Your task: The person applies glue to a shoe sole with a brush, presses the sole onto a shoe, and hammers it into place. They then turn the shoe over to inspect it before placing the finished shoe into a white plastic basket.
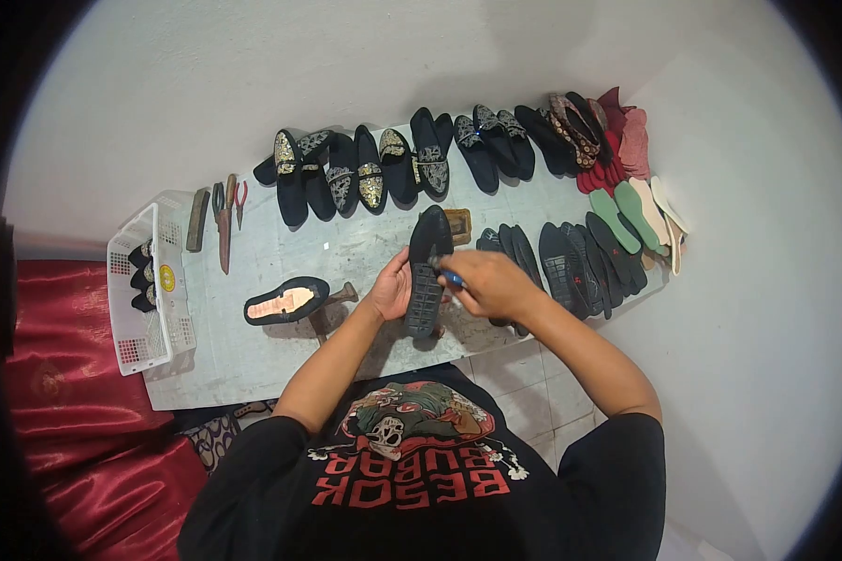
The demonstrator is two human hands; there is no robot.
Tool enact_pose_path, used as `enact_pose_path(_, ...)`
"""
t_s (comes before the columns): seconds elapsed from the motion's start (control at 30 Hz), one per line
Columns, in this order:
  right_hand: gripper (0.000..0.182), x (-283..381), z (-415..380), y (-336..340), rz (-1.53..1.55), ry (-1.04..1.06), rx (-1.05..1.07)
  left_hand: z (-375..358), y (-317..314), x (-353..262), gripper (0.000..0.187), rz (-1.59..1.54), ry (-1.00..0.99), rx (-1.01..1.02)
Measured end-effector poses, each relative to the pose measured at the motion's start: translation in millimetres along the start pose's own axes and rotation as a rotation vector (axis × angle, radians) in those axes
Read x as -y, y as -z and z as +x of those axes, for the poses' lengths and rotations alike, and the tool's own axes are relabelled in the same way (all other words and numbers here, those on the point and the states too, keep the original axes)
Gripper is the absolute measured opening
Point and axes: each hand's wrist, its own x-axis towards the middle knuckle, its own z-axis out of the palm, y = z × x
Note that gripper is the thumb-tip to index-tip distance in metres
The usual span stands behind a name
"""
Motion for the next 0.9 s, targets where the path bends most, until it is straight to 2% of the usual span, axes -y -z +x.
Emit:
enact_pose_path(0.17, 0.024, -8, 12, 3, -0.079, -0.115, -0.062, -2, -7, 3, 0.061, -0.039, 0.001, 0.017)
enact_pose_path(0.33, 0.024, 5, 4, -15, -0.008, -0.045, -0.06, -2, 25, 3, 0.062, -0.06, -0.01, 0.136)
enact_pose_path(0.4, 0.024, 8, 3, -12, 0.006, 0.008, 0.022, -8, 21, 1, 0.061, -0.103, 0.013, 0.18)
enact_pose_path(0.43, 0.023, -1, 4, -14, 0.064, -0.012, -0.035, -11, 14, 2, 0.061, -0.103, 0.007, 0.177)
enact_pose_path(0.5, 0.023, -13, 12, -5, 0.006, -0.048, -0.068, -16, 0, 6, 0.062, 0.042, -0.027, -0.059)
enact_pose_path(0.7, 0.022, -29, 40, 17, -0.066, -0.061, -0.194, -18, 13, 13, 0.068, 0.066, 0.082, 0.052)
enact_pose_path(0.87, 0.023, -21, 32, 10, -0.082, -0.016, -0.107, -17, 15, 8, 0.065, 0.066, 0.067, 0.079)
enact_pose_path(0.9, 0.023, -17, 28, 7, -0.088, 0.011, -0.091, -17, 8, 7, 0.065, 0.092, 0.004, 0.029)
